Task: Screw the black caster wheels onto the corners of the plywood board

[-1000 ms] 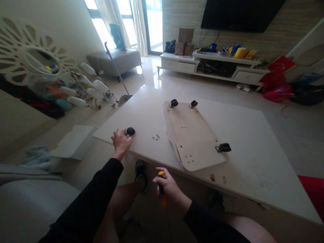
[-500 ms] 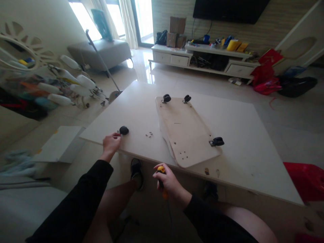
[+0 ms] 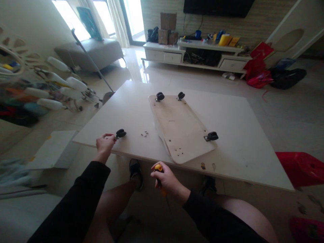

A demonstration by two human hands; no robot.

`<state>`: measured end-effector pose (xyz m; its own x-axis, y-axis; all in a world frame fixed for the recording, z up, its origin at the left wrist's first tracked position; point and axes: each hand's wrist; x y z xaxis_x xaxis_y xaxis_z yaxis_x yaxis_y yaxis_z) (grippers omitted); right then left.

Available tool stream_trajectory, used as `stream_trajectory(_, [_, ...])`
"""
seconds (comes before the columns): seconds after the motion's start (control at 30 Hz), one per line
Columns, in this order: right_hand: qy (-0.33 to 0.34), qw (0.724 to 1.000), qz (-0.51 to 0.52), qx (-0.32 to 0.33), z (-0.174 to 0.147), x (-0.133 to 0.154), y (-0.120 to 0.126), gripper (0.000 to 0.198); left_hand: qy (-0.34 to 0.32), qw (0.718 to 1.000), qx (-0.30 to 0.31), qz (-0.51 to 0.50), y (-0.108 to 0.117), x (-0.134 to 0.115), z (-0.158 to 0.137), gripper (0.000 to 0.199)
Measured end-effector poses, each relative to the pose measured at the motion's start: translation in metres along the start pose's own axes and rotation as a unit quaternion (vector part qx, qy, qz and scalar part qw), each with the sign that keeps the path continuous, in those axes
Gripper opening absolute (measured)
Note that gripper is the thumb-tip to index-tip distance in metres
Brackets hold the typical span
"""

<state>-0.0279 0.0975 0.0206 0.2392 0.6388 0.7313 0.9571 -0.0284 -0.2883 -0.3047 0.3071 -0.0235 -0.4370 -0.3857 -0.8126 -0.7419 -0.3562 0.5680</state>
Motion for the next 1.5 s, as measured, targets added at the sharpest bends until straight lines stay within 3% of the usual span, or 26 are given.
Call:
stream_trajectory(0.2, [0.005, 0.998, 0.018, 0.055, -0.011, 0.019, 0.009, 0.039, 0.080, 0.982, 0.038, -0.169, -0.009, -0.053, -0.029, 0.018])
stream_trajectory(0.33, [0.005, 0.994, 0.028, 0.110, -0.032, 0.043, 0.027, 0.037, 0.061, 0.962, 0.129, -0.231, -0.020, -0.087, -0.075, 0.020])
stream_trajectory(0.43, [0.029, 0.988, 0.025, 0.147, -0.049, 0.067, 0.053, 0.037, 0.043, 0.932, 0.226, -0.281, -0.035, -0.100, -0.123, 0.025])
stream_trajectory(0.5, [0.087, 0.994, 0.049, 0.043, -0.056, 0.082, 0.072, 0.041, 0.058, 0.911, 0.286, -0.291, -0.047, -0.106, -0.155, 0.026])
stream_trajectory(0.57, [0.144, 0.982, 0.101, -0.061, -0.059, 0.093, 0.091, 0.044, 0.047, 0.896, 0.332, -0.291, -0.057, -0.112, -0.180, 0.025])
stream_trajectory(0.67, [0.185, 0.964, 0.103, -0.159, -0.055, 0.100, 0.113, 0.055, 0.003, 0.880, 0.394, -0.267, -0.067, -0.120, -0.202, 0.024])
stream_trajectory(0.77, [0.199, 0.958, 0.065, -0.194, -0.049, 0.099, 0.124, 0.067, -0.040, 0.868, 0.437, -0.234, -0.070, -0.124, -0.209, 0.024])
stream_trajectory(0.9, [0.209, 0.963, -0.022, -0.166, -0.047, 0.098, 0.128, 0.066, -0.062, 0.842, 0.501, -0.188, -0.071, -0.125, -0.212, 0.025])
stream_trajectory(1.1, [0.242, 0.957, -0.139, -0.079, -0.054, 0.109, 0.129, 0.066, -0.039, 0.847, 0.483, -0.220, -0.079, -0.120, -0.215, 0.021])
stream_trajectory(1.27, [0.305, 0.925, -0.197, -0.116, -0.045, 0.107, 0.131, 0.057, -0.045, 0.840, 0.492, -0.226, -0.080, -0.119, -0.214, 0.024])
stream_trajectory(1.4, [0.321, 0.918, -0.196, -0.130, -0.038, 0.105, 0.134, 0.058, -0.096, 0.847, 0.498, -0.158, -0.076, -0.121, -0.210, 0.030])
stream_trajectory(1.5, [0.332, 0.912, -0.203, -0.130, -0.032, 0.107, 0.139, 0.057, -0.179, 0.871, 0.443, -0.115, -0.074, -0.120, -0.204, 0.031])
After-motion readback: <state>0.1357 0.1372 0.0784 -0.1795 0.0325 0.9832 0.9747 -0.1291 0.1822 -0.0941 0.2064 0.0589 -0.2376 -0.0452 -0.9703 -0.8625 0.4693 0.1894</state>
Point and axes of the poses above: each hand's wrist, its own z-axis towards the middle knuckle, its own y-axis out of the back of the hand, x = y × z, and after that the axes turned 1 degree about -x, right-handed
